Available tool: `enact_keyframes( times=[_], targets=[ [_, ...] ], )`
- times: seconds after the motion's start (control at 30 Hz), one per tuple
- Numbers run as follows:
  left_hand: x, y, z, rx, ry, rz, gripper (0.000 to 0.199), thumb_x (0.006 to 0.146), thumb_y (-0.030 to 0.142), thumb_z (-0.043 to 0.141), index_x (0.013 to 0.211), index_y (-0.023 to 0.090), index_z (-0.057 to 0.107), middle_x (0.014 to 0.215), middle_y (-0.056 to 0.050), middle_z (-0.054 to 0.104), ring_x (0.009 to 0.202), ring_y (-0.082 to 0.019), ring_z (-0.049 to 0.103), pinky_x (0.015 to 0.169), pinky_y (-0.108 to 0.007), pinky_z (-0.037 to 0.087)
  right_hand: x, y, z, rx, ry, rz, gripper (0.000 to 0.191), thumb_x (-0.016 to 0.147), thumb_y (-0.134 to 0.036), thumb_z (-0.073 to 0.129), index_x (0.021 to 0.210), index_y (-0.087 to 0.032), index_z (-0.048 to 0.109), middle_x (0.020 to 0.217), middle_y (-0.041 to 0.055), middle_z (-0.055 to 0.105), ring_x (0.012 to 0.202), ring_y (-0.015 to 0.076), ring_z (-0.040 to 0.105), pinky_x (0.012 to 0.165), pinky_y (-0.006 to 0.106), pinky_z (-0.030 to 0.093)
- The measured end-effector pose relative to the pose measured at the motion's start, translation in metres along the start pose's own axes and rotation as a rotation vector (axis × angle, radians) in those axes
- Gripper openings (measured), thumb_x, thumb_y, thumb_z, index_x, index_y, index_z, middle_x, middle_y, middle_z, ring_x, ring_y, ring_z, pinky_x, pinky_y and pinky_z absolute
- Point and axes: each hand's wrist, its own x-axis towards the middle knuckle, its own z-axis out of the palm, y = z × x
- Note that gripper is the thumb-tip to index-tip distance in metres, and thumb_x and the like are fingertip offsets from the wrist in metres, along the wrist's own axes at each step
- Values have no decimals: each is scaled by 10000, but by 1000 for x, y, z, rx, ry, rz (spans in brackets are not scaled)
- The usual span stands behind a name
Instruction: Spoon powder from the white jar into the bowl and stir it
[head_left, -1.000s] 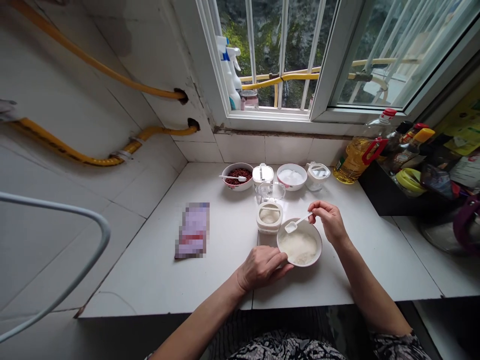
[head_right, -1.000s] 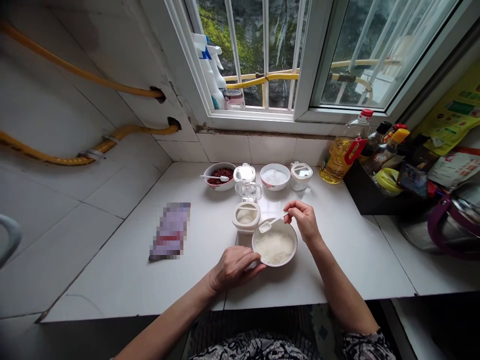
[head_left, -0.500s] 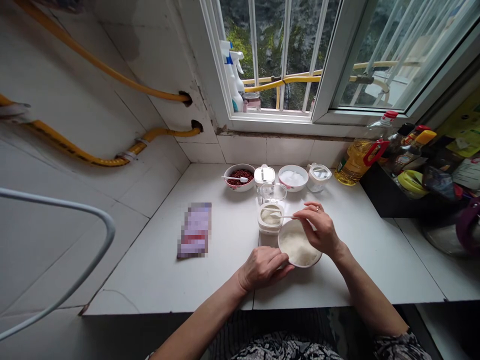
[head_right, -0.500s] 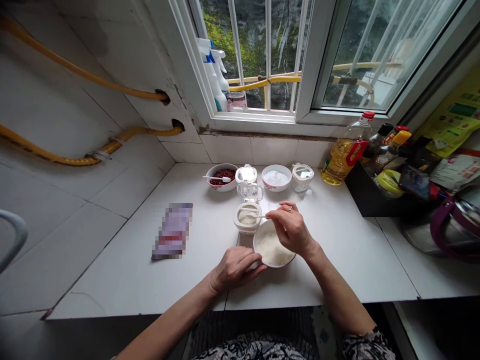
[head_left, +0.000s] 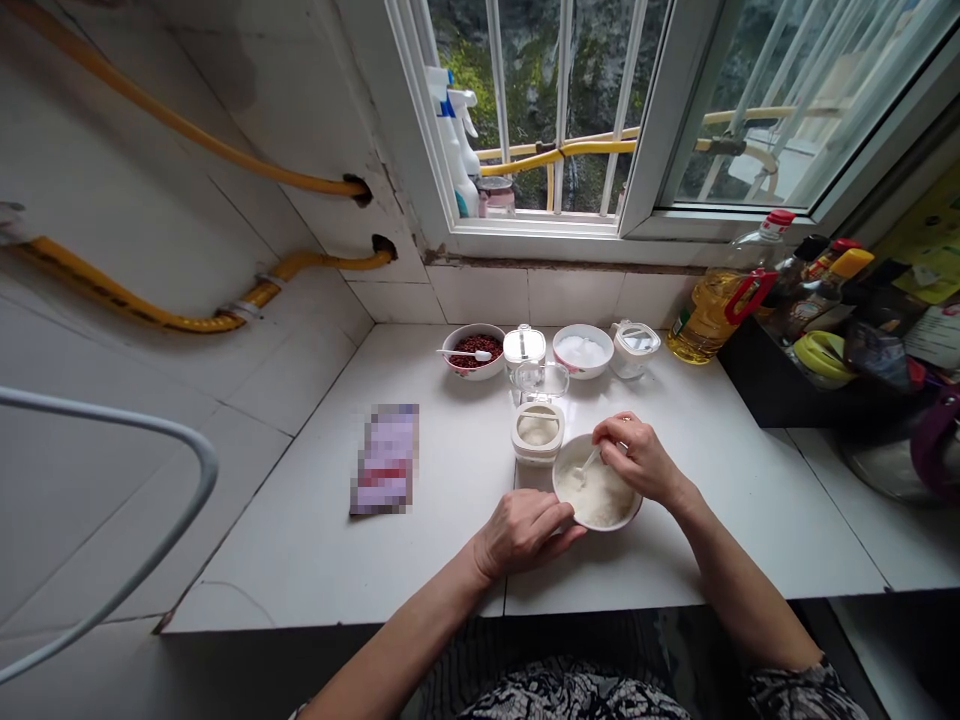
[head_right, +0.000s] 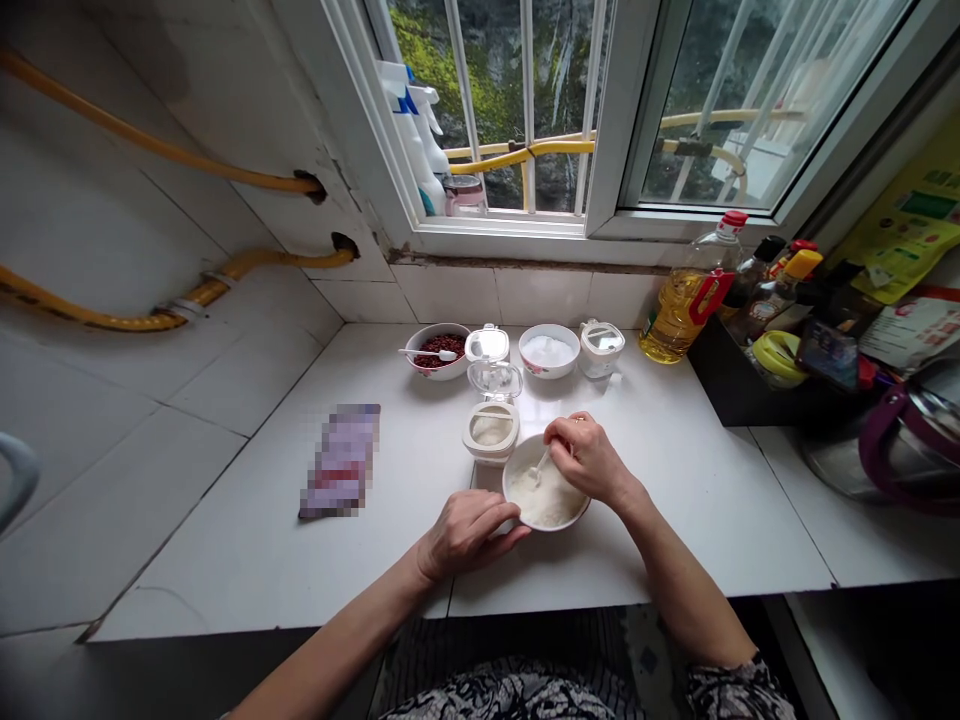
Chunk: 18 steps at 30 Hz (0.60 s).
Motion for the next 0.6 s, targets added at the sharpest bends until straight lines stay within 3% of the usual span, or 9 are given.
enact_keyframes(
  times=[0.3,0.6],
  targets=[
    [-1,-1,1,-2,3,3,141,942,277,539,846,173,551,604,18,582,490,-104,517,484,-249,348,2,0,-6,409,88,442,145,736,-172,481,680,-189,614,506,-35,569,494,129,545,549,257,453],
    [-1,-1,1,-17,5,7,147,943,270,555,841,165,555,601,17,583,488,-103,511,489,-241,340,6,8,-7,614,140,601,117,655,-214,521,616,-175,624,431,-26,564,438,117,486,506,258,415]
  ],
)
